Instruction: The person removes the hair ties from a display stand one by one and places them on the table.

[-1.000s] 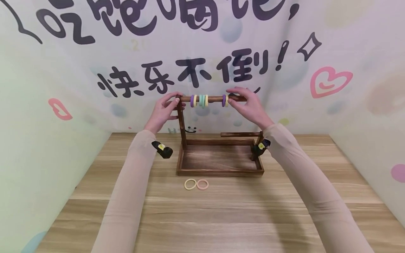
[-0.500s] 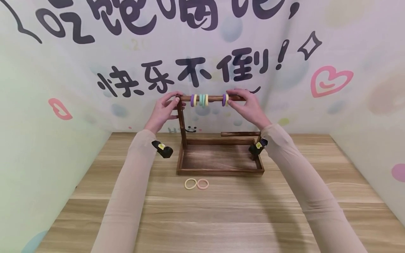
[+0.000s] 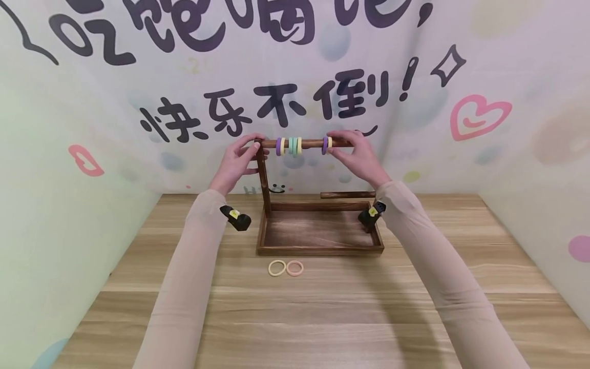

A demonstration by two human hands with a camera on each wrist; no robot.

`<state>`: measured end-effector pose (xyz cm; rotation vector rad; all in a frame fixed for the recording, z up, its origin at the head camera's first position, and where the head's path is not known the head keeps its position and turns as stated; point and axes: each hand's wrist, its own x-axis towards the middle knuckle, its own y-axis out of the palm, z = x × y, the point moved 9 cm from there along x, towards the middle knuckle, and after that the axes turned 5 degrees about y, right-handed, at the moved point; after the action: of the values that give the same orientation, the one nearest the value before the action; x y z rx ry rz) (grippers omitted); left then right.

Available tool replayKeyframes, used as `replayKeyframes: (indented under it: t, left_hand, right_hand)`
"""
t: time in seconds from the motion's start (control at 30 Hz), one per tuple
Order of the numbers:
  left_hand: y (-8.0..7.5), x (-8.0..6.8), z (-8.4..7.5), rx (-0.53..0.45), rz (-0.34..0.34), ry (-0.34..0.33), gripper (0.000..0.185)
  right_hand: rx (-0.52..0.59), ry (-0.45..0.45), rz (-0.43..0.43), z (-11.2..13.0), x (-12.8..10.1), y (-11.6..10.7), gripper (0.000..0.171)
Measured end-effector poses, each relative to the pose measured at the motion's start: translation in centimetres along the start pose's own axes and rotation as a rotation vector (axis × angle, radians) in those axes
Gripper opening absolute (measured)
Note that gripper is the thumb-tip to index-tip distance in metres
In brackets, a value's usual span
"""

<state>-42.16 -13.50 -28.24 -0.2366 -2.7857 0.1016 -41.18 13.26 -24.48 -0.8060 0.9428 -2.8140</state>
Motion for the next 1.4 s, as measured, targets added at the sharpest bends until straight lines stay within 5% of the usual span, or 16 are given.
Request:
replayKeyframes:
  t: [0.67, 1.4]
  left_hand:
    - [0.0, 0.0, -0.1, 0.0, -0.003, 0.015, 0.027]
    - [-0.1, 0.0, 0.1, -0.006, -0.007, 0.0, 0.028]
  right_hand:
    - [0.079, 0.043, 0.022, 0.0, -0.2, -0.9, 0.035]
    - [0.128, 0.071, -0.056, -1.9, -0.9, -3.1, 0.034]
